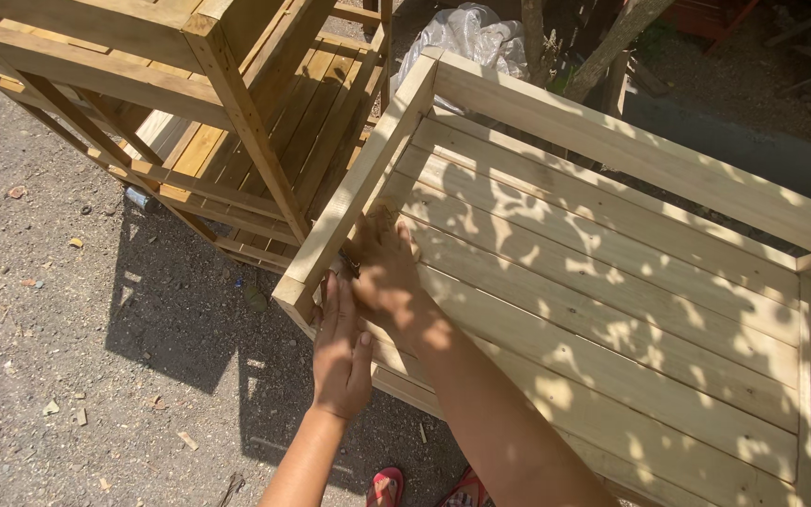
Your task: The person sands a light-colored wooden shelf unit outdoors, rubbing sandpaper by hand across the top surface, edges, rails and side panels. They rotate and reposition the shelf between passes to reach different faces, continuing to sand the frame and slats.
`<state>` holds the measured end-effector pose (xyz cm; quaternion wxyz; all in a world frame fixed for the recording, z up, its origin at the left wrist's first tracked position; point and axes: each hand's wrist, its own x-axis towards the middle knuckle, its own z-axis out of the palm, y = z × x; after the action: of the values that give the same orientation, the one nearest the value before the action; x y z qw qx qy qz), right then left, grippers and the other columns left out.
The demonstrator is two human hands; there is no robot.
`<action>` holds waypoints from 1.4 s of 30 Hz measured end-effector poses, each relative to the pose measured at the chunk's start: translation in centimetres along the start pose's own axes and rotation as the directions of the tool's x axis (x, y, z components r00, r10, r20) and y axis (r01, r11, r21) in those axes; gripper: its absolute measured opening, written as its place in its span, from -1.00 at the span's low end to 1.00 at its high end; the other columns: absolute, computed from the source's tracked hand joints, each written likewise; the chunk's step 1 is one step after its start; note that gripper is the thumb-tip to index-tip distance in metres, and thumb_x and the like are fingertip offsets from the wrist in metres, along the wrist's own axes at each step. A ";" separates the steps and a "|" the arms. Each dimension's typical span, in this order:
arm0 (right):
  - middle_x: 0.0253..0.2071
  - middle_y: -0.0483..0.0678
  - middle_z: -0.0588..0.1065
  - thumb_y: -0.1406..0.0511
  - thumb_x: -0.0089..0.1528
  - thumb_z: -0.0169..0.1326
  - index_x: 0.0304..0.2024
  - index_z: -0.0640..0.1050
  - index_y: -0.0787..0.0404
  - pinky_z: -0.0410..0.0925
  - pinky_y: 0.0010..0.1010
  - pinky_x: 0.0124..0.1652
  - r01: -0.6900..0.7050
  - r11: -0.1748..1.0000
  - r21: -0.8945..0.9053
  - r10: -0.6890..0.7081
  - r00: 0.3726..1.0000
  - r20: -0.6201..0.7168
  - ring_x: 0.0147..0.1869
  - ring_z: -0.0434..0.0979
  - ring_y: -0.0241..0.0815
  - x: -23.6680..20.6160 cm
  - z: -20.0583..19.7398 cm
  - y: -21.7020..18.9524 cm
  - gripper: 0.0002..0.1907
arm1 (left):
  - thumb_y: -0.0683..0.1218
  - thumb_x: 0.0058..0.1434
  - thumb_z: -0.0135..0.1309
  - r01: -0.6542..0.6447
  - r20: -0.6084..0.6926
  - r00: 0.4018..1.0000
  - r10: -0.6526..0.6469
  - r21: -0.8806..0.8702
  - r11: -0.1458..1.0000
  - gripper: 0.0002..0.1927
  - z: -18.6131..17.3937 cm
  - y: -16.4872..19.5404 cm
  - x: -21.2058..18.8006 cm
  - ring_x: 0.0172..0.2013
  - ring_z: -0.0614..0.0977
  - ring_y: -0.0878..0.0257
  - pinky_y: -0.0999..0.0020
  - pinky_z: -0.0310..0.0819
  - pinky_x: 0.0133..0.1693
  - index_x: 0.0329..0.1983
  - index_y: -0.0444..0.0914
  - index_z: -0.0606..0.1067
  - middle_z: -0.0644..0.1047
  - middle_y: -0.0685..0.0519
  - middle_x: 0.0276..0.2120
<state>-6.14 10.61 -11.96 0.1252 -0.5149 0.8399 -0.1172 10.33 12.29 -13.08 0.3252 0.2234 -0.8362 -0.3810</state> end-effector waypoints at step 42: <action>0.59 0.12 -0.15 -0.14 0.28 -0.23 0.57 -0.13 -0.16 -0.32 0.06 0.47 -0.717 0.685 0.126 0.727 0.661 -0.189 0.68 -0.29 0.08 -36.1 -0.8 19.9 -0.13 | -0.01 0.34 -0.23 -0.142 0.375 0.927 -0.020 0.400 0.905 -0.35 16.8 9.4 -1.5 0.49 0.07 -0.05 -0.03 -0.11 0.42 0.46 -0.39 0.18 0.11 -0.20 0.49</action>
<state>-7.25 51.80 -14.44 0.0762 -0.1205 0.9809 -0.1320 -1.82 27.16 -14.64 0.1178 0.1855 -0.9512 -0.2167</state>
